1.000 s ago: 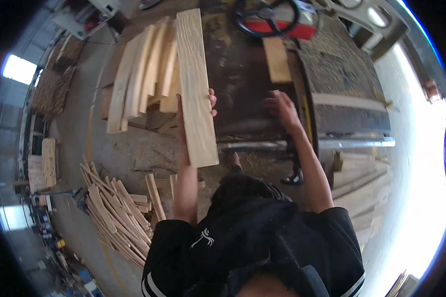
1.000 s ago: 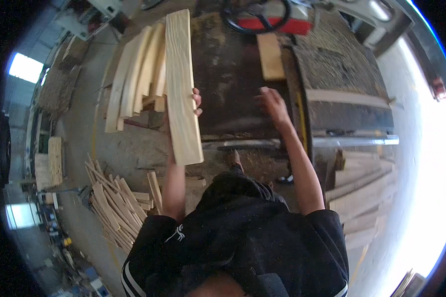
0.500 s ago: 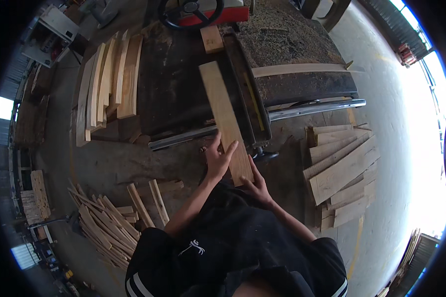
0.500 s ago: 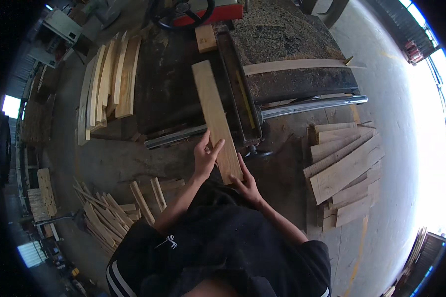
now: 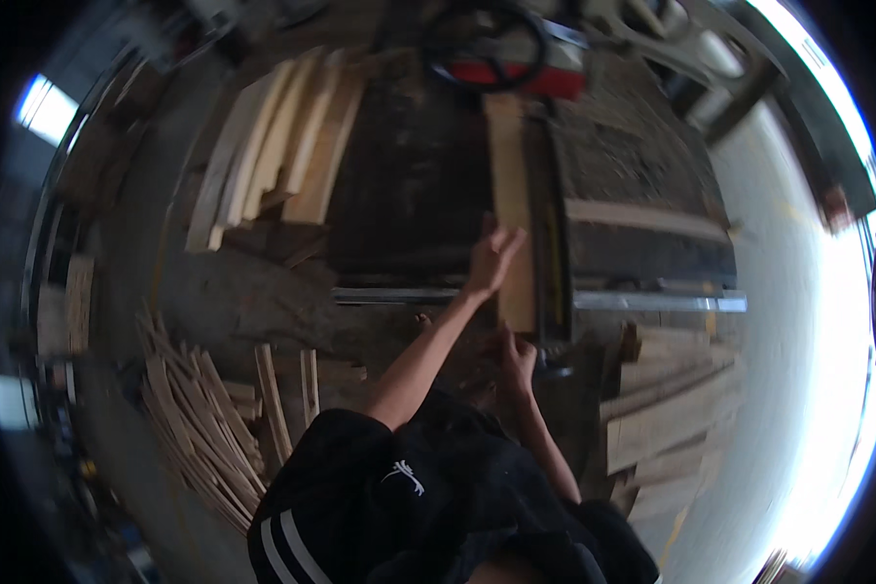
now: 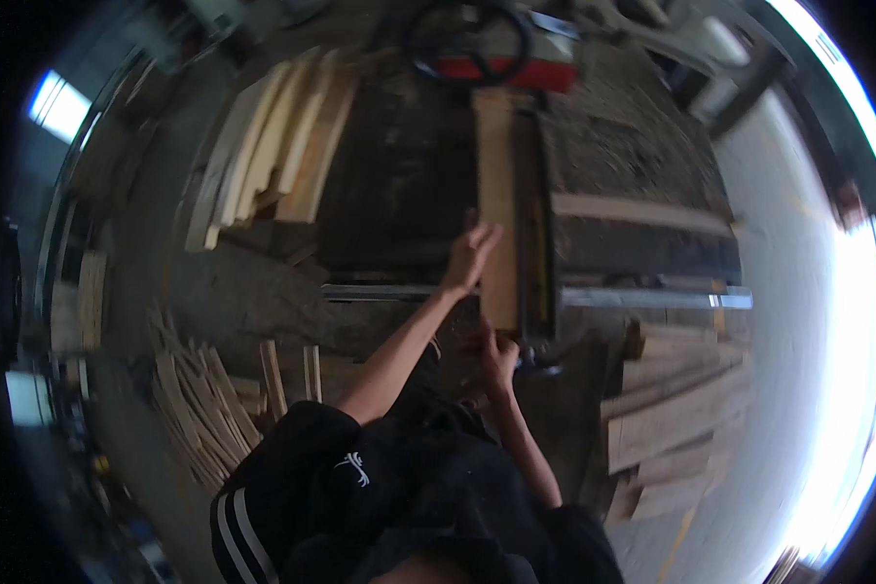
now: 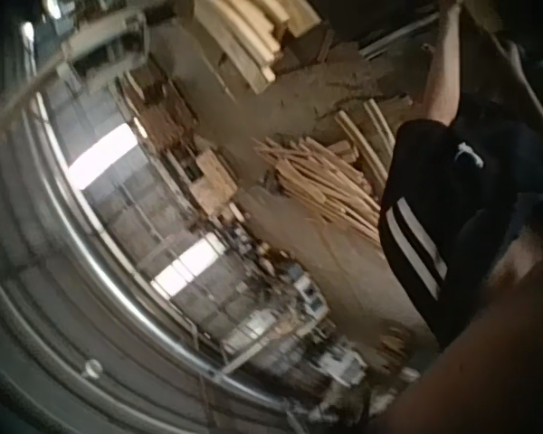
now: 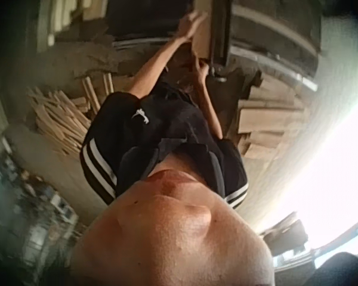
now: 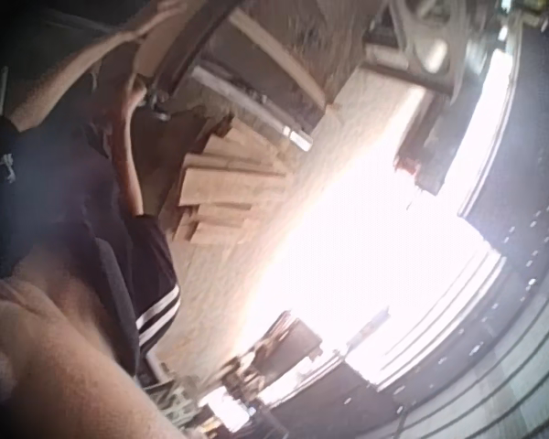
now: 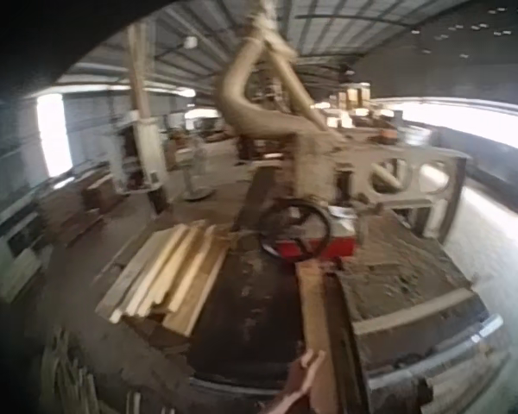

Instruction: The person cuts wooden boards by feeding them one by one through a saw machine table and stacks the cut wood pieces.

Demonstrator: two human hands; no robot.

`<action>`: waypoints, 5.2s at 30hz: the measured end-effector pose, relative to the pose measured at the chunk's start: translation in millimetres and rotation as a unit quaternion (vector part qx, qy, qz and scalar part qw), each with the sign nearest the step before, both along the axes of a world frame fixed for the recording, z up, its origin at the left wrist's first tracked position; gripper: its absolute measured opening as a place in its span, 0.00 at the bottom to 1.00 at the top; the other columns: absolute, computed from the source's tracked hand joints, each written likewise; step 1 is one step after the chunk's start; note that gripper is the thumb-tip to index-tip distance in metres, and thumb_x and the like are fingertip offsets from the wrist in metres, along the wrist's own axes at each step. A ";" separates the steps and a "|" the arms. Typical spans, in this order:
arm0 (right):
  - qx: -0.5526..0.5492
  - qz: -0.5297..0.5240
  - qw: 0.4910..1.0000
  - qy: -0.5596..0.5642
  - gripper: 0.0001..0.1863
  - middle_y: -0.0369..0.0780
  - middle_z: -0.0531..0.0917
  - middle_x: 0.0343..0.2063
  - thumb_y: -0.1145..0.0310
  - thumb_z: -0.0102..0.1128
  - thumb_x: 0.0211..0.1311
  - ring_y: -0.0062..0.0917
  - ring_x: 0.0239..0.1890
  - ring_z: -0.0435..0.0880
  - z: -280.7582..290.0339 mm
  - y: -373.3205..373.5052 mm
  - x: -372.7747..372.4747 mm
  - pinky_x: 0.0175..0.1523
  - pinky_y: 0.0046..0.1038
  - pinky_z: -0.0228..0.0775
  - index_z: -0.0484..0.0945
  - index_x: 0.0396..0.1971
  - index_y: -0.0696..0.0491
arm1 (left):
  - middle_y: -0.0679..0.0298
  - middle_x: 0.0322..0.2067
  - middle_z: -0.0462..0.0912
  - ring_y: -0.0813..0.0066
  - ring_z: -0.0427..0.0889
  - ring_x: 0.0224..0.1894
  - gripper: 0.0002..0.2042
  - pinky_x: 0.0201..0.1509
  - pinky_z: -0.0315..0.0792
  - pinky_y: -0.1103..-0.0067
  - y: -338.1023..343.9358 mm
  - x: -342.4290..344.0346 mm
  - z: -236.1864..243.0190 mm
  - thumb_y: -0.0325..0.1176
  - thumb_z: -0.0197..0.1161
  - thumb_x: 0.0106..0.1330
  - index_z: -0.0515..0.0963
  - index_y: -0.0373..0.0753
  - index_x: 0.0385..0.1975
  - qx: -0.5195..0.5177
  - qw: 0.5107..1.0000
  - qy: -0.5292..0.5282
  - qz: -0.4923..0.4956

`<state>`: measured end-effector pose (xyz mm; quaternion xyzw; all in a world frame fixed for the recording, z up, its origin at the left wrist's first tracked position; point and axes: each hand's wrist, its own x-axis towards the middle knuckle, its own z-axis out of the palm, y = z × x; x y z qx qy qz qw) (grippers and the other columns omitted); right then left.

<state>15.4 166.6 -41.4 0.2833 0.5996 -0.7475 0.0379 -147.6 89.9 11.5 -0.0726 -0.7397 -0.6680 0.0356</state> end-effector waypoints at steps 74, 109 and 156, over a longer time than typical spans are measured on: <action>-0.398 -0.090 0.911 0.058 0.15 0.37 0.80 0.40 0.69 0.56 0.67 0.25 0.45 0.81 -2.4 26.6 57.6 0.49 0.26 0.76 0.72 0.51 0.56 | 0.45 0.69 0.53 0.41 0.43 0.73 0.30 0.72 0.45 0.49 2.3 30.9 -61.7 0.33 0.65 0.61 0.65 0.30 0.62 -0.291 0.930 0.212 -0.073; -0.150 -0.091 0.982 -0.070 0.21 0.33 0.76 0.21 0.51 0.52 0.71 0.18 0.19 0.71 4.2 28.5 -122.9 0.22 0.20 0.62 0.77 0.32 0.55 | 0.47 0.61 0.70 0.52 0.71 0.62 0.61 0.68 0.65 0.65 -524.1 -126.0 95.1 0.60 0.78 0.31 0.59 0.33 0.67 -0.406 0.863 -0.091 0.287; -0.156 0.055 0.969 0.186 0.34 0.42 0.69 0.63 0.70 0.54 0.69 0.24 0.61 0.71 68.4 -14.9 77.7 0.64 0.27 0.63 0.52 0.71 0.56 | 0.49 0.59 0.73 0.60 0.68 0.65 0.20 0.65 0.65 0.70 -83.1 74.5 -54.3 0.35 0.57 0.70 0.72 0.28 0.57 0.144 0.985 -0.077 0.056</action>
